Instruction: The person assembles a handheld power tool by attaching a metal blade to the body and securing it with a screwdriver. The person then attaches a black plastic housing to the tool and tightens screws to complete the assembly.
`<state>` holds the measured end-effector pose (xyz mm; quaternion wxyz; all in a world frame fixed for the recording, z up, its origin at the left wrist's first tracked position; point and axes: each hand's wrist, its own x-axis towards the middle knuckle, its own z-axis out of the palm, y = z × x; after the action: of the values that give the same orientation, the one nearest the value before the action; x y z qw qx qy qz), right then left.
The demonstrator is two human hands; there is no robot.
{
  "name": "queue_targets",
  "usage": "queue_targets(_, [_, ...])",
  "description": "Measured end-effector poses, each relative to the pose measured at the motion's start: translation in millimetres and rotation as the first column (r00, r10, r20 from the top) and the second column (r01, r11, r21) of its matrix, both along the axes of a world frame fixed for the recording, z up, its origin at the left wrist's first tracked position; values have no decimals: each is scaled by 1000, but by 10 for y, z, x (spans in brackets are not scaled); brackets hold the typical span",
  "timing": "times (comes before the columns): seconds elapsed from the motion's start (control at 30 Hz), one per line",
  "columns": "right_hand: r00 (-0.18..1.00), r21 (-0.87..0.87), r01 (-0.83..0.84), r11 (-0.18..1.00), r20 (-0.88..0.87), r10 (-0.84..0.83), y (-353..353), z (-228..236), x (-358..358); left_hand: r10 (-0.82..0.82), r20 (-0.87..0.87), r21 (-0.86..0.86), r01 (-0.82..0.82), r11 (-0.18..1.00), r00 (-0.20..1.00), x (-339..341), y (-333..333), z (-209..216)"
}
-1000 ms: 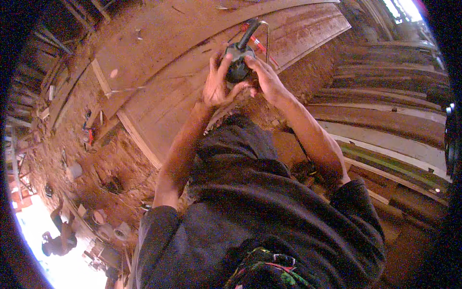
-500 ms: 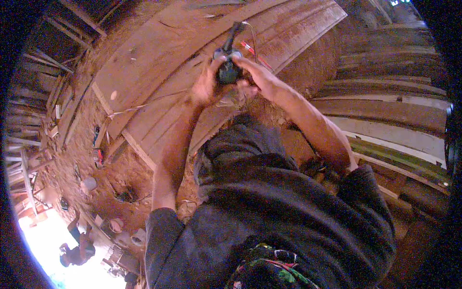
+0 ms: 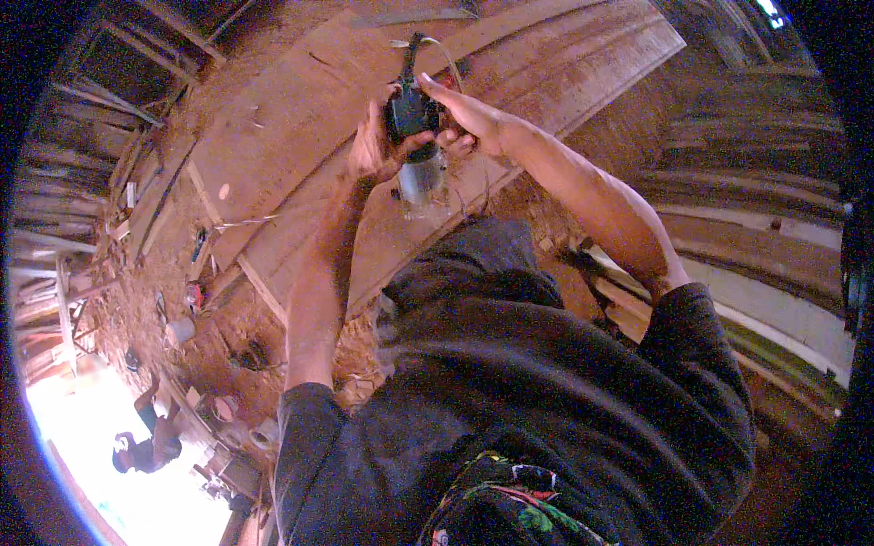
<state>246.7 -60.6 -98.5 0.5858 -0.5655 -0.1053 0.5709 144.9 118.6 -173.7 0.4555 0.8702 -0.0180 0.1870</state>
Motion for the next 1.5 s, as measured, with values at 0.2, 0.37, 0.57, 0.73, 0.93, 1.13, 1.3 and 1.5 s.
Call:
queue_targets(0.2, [922, -190, -208, 960, 290, 257, 31, -94, 430, 20, -154, -99, -36, 994, 988, 172, 11, -1])
queue_targets(0.37, [904, -162, -289, 944, 280, 324, 66, -169, 567, 76, -230, -195, -123, 973, 970, 16, -117, 353])
queue_targets(0.57, [834, -48, -421, 906, 372, 407, -42, 91, 558, 131, -42, -657, -126, 743, 991, -272, -122, 560])
queue_targets(0.73, [840, 163, -216, 963, 533, 98, -174, 573, 517, 211, -153, -779, -249, 576, 965, -536, -602, 1205])
queue_targets(0.93, [305, 241, -635, 734, 951, -48, -37, 877, 697, 84, -248, -803, -253, 539, 965, -745, -941, 1438])
queue_targets(1.13, [117, -71, -940, 333, 851, 512, 109, 1197, 878, -128, -222, -686, -62, 725, 967, -704, -816, 1632])
queue_targets(1.3, [141, -31, -973, 228, 703, 697, -222, 983, 804, -162, -321, -600, -68, 797, 933, -883, -1184, 1656])
queue_targets(1.5, [134, -27, -981, 193, 622, 771, -327, 1048, 776, -93, -224, -619, -68, 782, 970, -881, -1474, 1709])
